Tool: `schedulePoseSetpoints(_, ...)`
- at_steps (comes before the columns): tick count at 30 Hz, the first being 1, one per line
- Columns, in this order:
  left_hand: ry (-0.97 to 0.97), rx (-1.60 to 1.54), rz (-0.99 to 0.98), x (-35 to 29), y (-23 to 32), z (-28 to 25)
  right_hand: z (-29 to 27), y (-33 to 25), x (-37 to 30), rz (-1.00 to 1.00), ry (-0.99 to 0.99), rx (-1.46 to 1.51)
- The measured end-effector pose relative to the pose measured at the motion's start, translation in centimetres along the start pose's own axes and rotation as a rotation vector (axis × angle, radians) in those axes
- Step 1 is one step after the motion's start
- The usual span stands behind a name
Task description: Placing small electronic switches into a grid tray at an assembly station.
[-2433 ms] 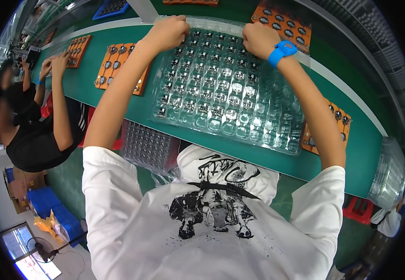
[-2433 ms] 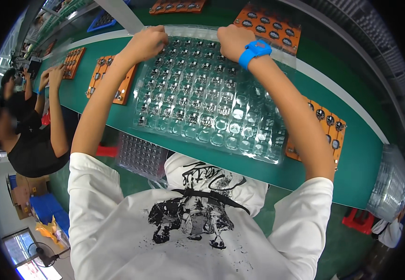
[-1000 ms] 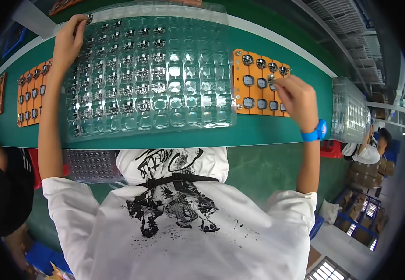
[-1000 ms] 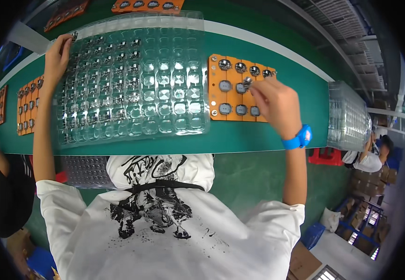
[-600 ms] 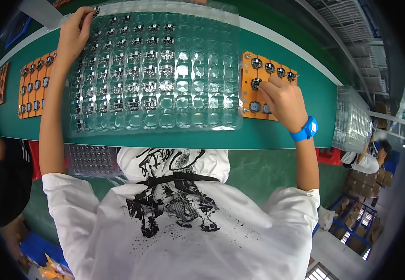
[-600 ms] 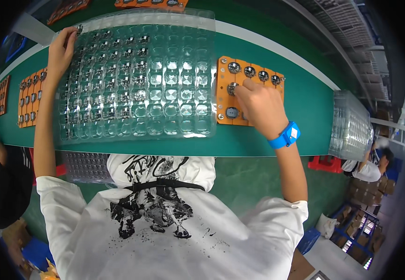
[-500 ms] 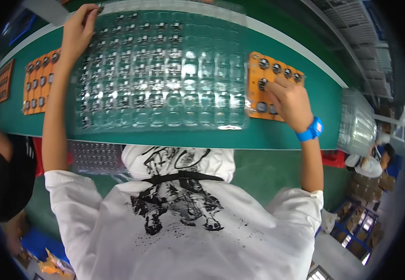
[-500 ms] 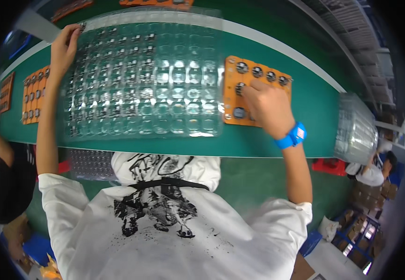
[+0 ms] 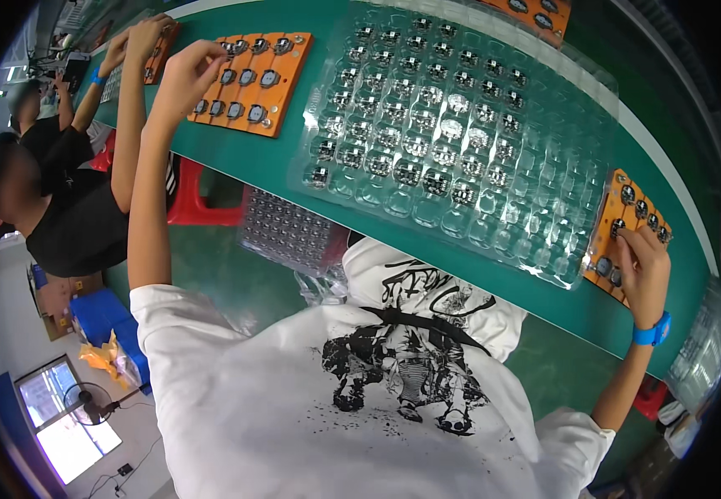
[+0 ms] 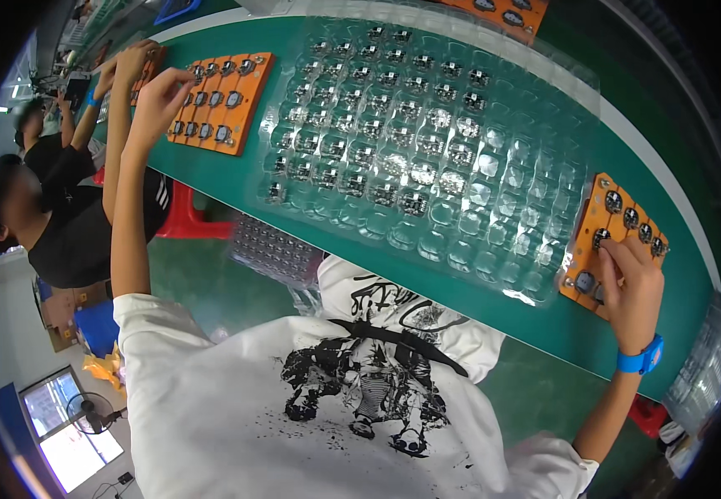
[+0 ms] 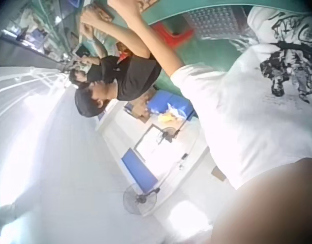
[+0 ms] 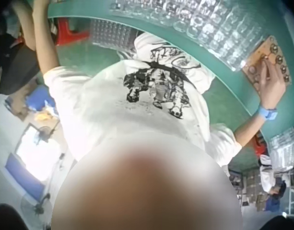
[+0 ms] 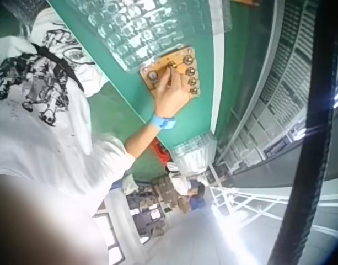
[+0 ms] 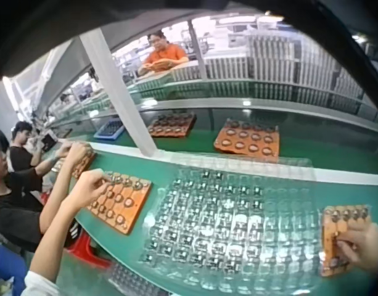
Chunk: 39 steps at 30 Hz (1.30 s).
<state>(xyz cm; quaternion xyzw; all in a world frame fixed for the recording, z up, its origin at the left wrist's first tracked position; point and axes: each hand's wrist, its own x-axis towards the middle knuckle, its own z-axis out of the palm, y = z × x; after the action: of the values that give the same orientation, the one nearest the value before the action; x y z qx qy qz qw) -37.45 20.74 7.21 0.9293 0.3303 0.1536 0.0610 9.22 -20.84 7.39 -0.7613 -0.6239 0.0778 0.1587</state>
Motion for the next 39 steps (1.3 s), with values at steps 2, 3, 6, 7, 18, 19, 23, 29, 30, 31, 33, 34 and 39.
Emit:
schedulePoseSetpoints(2,0.036,0.024,-0.011,-0.8,-0.9,-0.7,0.0,0.0,0.1,-0.014,0.009,0.033)
schedulePoseSetpoints(3,0.030,0.051,-0.051,-1.2,-2.0,-1.1,-0.1,0.1,-0.1,0.008,-0.001,0.045)
schedulePoseSetpoints(6,-0.008,0.077,-0.130,-2.8,-5.0,-1.2,-0.2,0.0,0.0,0.055,-0.013,0.085)
schedulePoseSetpoints(7,-0.035,0.077,-0.115,-3.1,-5.1,-1.0,-0.2,0.2,-0.1,0.075,-0.017,0.110)
schedulePoseSetpoints(18,-0.008,0.068,-0.111,-3.4,-4.5,-0.6,0.1,3.2,-1.5,0.126,0.111,0.098)
schedulePoseSetpoints(19,-0.008,0.064,-0.106,-3.2,-4.4,-0.4,-0.2,3.2,-1.7,0.154,0.102,0.090)
schedulePoseSetpoints(23,-0.013,0.075,-0.008,-3.0,-4.7,0.1,-0.5,3.4,-2.4,0.198,0.124,0.069)
schedulePoseSetpoints(29,-0.068,0.118,0.017,-2.8,-4.1,-0.3,-0.4,6.0,-3.2,0.074,0.176,-0.057)
schedulePoseSetpoints(30,-0.112,0.144,0.011,-2.5,-3.8,-0.5,-0.4,6.2,-3.5,0.075,0.178,-0.056)
schedulePoseSetpoints(31,-0.111,0.148,0.012,-2.3,-3.6,-0.7,-0.3,6.4,-3.8,0.109,0.184,-0.042)
schedulePoseSetpoints(33,-0.214,0.174,-0.030,-2.0,-3.4,-1.0,-0.2,6.8,-4.3,0.145,0.191,-0.025)
schedulePoseSetpoints(34,-0.216,0.176,-0.026,-1.9,-3.4,-1.2,-0.3,7.0,-4.6,0.167,0.180,-0.022)
schedulePoseSetpoints(39,-0.170,0.040,-0.079,-2.3,-5.6,-1.3,-0.4,8.1,-5.5,0.190,0.183,-0.017)
